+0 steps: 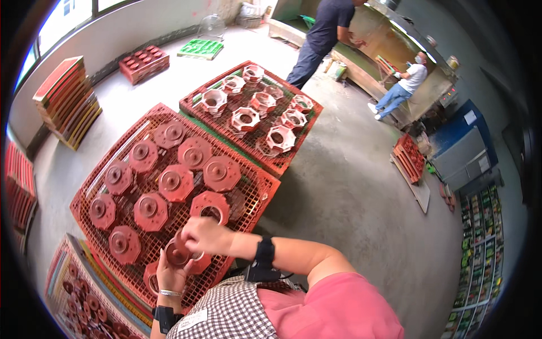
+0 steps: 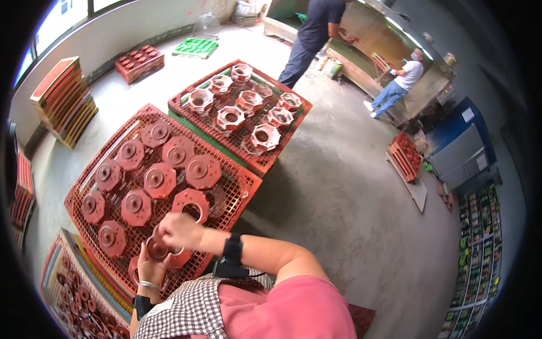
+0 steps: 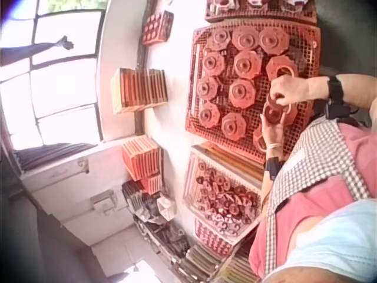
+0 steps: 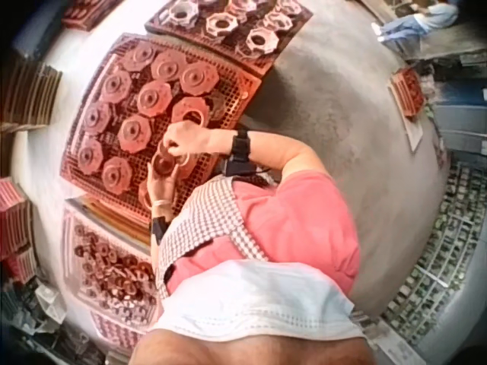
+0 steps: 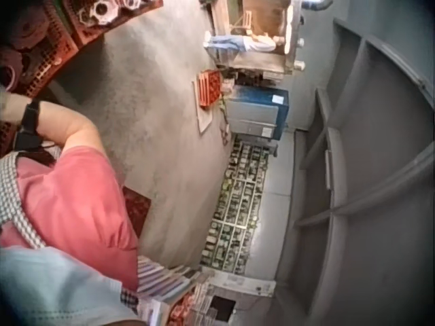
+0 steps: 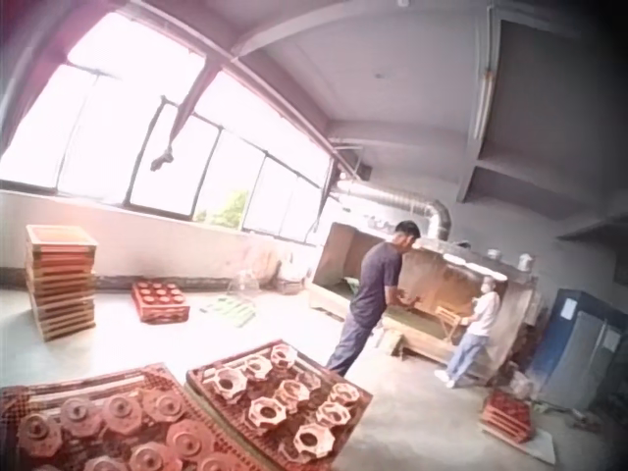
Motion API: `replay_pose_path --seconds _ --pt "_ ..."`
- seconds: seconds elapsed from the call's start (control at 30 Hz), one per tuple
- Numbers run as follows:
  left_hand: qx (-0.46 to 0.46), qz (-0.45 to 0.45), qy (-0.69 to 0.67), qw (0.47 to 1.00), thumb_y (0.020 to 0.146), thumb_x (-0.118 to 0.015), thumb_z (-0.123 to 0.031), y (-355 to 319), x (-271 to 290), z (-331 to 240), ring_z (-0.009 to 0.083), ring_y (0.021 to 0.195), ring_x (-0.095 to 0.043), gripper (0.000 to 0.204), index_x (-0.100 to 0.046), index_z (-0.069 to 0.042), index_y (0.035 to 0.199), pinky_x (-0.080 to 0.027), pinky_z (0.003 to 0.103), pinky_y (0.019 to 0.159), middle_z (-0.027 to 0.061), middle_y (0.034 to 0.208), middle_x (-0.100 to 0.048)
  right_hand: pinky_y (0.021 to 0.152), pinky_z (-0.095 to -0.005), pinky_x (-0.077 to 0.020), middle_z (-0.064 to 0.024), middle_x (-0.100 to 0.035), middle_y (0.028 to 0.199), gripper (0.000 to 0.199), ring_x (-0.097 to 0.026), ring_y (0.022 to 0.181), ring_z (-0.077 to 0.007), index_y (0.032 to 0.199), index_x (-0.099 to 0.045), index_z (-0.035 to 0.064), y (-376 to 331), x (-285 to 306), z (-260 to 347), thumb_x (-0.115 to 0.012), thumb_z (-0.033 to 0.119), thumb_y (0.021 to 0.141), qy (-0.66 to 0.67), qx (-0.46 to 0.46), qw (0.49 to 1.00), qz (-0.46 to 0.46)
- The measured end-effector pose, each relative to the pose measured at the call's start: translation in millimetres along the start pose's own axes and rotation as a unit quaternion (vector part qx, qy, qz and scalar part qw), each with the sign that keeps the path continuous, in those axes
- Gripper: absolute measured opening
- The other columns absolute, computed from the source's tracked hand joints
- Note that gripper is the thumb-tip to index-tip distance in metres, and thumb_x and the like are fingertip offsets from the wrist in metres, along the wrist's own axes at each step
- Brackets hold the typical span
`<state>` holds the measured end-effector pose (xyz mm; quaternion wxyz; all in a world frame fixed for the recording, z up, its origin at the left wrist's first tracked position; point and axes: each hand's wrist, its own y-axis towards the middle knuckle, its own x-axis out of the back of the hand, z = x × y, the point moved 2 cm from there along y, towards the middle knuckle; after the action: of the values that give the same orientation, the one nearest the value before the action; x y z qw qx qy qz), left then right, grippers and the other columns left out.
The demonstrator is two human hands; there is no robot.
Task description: Organizing and inspecting octagonal plastic bases and circular lids on drying racks in a manufacturing facility.
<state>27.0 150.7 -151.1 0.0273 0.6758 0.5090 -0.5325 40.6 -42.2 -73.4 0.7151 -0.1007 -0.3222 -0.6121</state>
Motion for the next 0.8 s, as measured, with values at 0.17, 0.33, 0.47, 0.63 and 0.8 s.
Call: replay_pose_path --seconds 0.17,0.33,0.47,0.63,0.8 --pt "0.013 0.043 -0.054 0.998 0.090 -0.041 -0.052 1.9 -28.8 2.0 0.0250 0.105 -0.056 0.049 -0.054 -0.010 0.114 -0.047 0.043 0.086 0.0072 0.113 -0.058 0.072 -0.0349 -0.0486 -0.0128 -0.057 0.085 0.015 -0.058 0.084 -0.0280 0.081 -0.060 0.0044 0.0 -45.7 17.0 -0.061 0.015 0.071 -0.102 0.053 0.992 0.048" --pt "0.034 -0.039 -0.058 0.997 0.089 -0.047 -0.045 -2.1 -2.5 1.5 0.0235 0.105 -0.053 0.039 -0.055 -0.015 0.113 -0.044 0.047 0.085 0.0050 0.114 -0.058 0.075 -0.0369 -0.0474 -0.0129 -0.063 0.086 0.022 -0.059 0.082 -0.0290 0.088 -0.066 0.0041 24.9 -10.2 5.1 -0.063 0.021 0.073 0.019 0.064 0.996 0.054" --pt "0.021 -0.033 -0.053 0.998 0.091 -0.044 -0.044 -9.3 -18.4 -6.7 0.0254 0.110 -0.052 0.044 -0.050 -0.011 0.119 -0.045 0.050 0.087 0.0090 0.119 -0.054 0.073 -0.0366 -0.0483 -0.0137 -0.062 0.085 0.021 -0.060 0.080 -0.0271 0.086 -0.066 0.0030 35.1 65.5 -85.2 -0.068 0.018 0.072 -0.162 -0.041 0.972 -0.165" --pt "-0.006 -0.076 -0.056 0.996 0.092 -0.042 -0.045 -19.6 -8.5 -16.6 0.0272 0.111 -0.051 0.046 -0.049 -0.010 0.121 -0.046 0.051 0.086 0.0107 0.121 -0.053 0.072 -0.0374 -0.0490 -0.0113 -0.058 0.085 0.019 -0.059 0.083 -0.0267 0.086 -0.062 0.0106 46.3 74.9 -145.1 -0.068 0.020 0.071 -0.194 -0.187 0.956 -0.119" --pt "-0.006 -0.059 -0.054 0.997 0.091 -0.040 -0.050 -12.6 -6.7 -11.8 0.0274 0.110 -0.053 0.049 -0.050 -0.012 0.121 -0.048 0.049 0.080 0.0090 0.121 -0.054 0.072 -0.0371 -0.0498 -0.0107 -0.059 0.087 0.020 -0.059 0.083 -0.0274 0.087 -0.063 0.0126 56.2 67.8 -161.0 -0.068 0.024 0.071 -0.302 -0.123 0.935 -0.137"
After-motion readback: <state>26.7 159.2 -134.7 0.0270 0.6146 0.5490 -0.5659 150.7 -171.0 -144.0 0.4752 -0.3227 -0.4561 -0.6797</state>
